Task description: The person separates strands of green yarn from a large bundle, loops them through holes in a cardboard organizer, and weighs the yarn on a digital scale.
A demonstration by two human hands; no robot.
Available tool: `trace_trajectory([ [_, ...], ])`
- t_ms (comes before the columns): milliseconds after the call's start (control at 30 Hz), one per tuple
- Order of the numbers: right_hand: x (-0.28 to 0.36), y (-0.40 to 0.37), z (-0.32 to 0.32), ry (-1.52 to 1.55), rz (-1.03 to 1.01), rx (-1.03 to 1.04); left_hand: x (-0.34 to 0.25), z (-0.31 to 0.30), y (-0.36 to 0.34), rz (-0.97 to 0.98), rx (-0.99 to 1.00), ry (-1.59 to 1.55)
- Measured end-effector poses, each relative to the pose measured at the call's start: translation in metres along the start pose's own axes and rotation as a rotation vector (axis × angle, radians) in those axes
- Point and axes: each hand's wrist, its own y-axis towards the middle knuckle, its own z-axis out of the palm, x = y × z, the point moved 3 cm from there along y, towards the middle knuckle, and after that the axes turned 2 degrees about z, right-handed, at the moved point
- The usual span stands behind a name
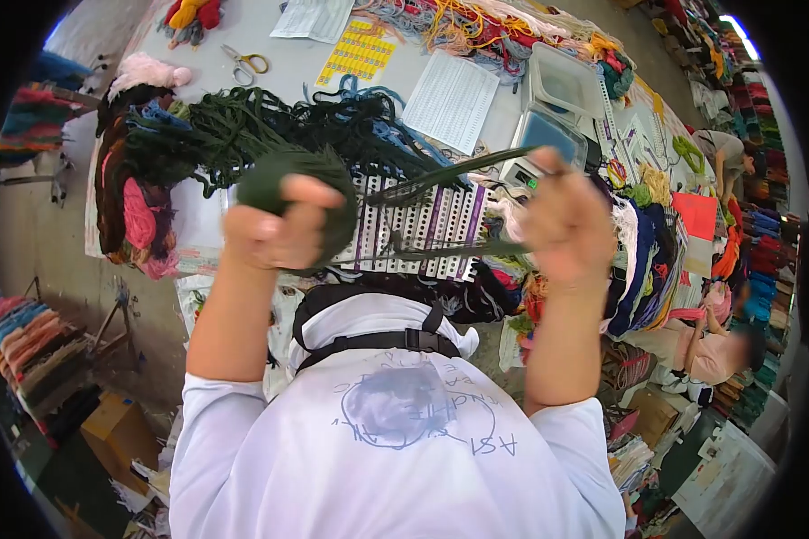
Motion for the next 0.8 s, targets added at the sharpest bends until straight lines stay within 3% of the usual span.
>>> trace_trajectory([
  [33,0.029,-0.013,-0.014,0.074,-0.092,-0.1,-0.016,-0.009,-0.025,0.128,0.007,-0.007],
  [100,0.084,-0.047,-0.041,-0.075,-0.31,-0.152,-0.052,0.005,-0.05,0.334,-0.039,0.255],
  [133,0.109,-0.067,-0.062,-0.141,-0.36,-0.19,-0.065,0.008,-0.078,0.479,-0.168,0.261],
  [333,0.203,-0.147,-0.131,-0.343,-0.496,-0.553,-0.14,0.016,-0.142,0.866,-0.37,0.361],
  [400,0.23,-0.163,-0.148,-0.368,-0.524,-0.572,-0.178,-0.004,-0.197,1.095,-0.603,0.365],
  [467,0.249,-0.167,-0.145,-0.439,-0.629,-0.719,-0.216,-0.029,-0.257,1.373,-0.838,0.287],
  [500,0.264,-0.172,-0.153,-0.446,-0.642,-0.66,-0.229,-0.04,-0.281,1.539,-0.965,0.256],
  [567,0.284,-0.168,-0.151,-0.434,-0.686,-0.705,-0.249,-0.059,-0.316,1.65,-1.005,0.169],
  [600,0.303,-0.171,-0.166,-0.442,-0.626,-0.469,-0.256,-0.065,-0.325,1.702,-1.008,0.105],
  [667,0.292,-0.13,-0.121,-0.404,-0.784,-0.93,-0.257,-0.065,-0.312,1.692,-1.065,0.182],
  [700,0.293,-0.119,-0.111,-0.377,-0.818,-0.945,-0.251,-0.057,-0.291,1.689,-1.102,0.229],
  [767,0.345,-0.129,-0.155,-0.368,-0.746,-0.577,-0.253,-0.056,-0.285,1.63,-1.049,0.281],
  [800,0.364,-0.131,-0.163,-0.352,-0.717,-0.543,-0.264,-0.059,-0.298,1.606,-1.014,0.304],
])
